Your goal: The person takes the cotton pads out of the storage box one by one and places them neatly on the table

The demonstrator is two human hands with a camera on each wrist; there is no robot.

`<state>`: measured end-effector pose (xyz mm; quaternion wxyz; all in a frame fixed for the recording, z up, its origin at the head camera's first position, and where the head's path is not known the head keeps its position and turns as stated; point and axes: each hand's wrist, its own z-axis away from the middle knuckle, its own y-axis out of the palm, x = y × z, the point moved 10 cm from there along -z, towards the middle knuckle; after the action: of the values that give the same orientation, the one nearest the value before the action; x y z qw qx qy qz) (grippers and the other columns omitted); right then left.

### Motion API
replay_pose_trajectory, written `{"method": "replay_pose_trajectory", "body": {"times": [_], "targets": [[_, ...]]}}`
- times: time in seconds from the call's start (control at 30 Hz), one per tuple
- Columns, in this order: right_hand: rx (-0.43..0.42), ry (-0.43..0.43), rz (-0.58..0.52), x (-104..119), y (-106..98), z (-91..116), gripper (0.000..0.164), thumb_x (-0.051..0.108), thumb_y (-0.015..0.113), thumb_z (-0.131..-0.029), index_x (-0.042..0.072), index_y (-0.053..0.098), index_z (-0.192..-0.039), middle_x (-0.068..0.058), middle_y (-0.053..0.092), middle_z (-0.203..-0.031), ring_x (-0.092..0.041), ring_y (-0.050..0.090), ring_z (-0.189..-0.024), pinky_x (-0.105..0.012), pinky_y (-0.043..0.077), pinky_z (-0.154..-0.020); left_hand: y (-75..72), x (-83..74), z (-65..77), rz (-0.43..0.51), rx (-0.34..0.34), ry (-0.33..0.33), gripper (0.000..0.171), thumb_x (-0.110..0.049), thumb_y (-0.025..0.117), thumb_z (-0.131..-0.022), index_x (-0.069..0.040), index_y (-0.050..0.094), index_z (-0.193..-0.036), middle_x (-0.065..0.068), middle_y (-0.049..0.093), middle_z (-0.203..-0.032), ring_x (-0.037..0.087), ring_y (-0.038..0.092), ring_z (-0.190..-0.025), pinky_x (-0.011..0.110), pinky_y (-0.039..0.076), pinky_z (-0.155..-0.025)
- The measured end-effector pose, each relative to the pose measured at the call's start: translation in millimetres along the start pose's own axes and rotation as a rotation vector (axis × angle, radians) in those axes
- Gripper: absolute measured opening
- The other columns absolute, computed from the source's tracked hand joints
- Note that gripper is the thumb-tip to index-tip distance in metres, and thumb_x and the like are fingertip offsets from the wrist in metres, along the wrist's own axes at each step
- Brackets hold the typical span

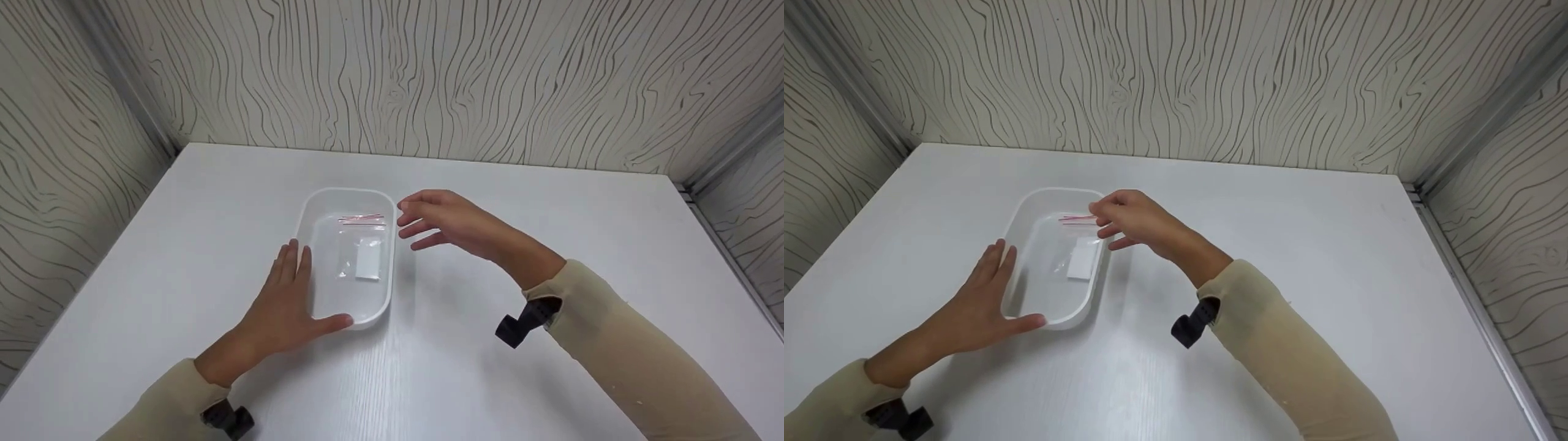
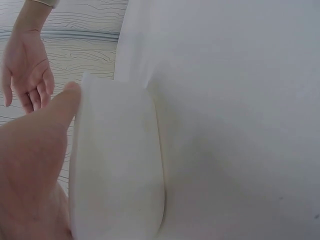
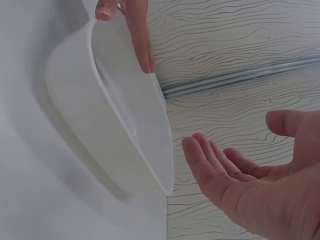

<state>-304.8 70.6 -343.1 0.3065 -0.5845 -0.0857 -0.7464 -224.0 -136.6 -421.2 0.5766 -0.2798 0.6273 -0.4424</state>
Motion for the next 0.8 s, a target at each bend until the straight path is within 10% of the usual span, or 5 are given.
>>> {"method": "replay_pose_trajectory", "body": {"times": [0.8], "targets": [[-0.031, 0.188, -0.037, -0.5, 27.8, -35.6, 0.056, 0.028, 0.056, -0.104, -0.004, 0.039, -0.146, -0.023, 0.055, -0.138, -0.035, 0.059, -0.127, -0.037, 0.056, -0.093, 0.9, -1.1, 1.7, 0.010, 0.006, 0.020, 0.133, -0.083, 0.063, -0.077, 0.008, 0.011, -0.159, 0.028, -0.003, -0.167, 0.044, -0.004, -0.154, 0.060, 0.016, -0.121]]}}
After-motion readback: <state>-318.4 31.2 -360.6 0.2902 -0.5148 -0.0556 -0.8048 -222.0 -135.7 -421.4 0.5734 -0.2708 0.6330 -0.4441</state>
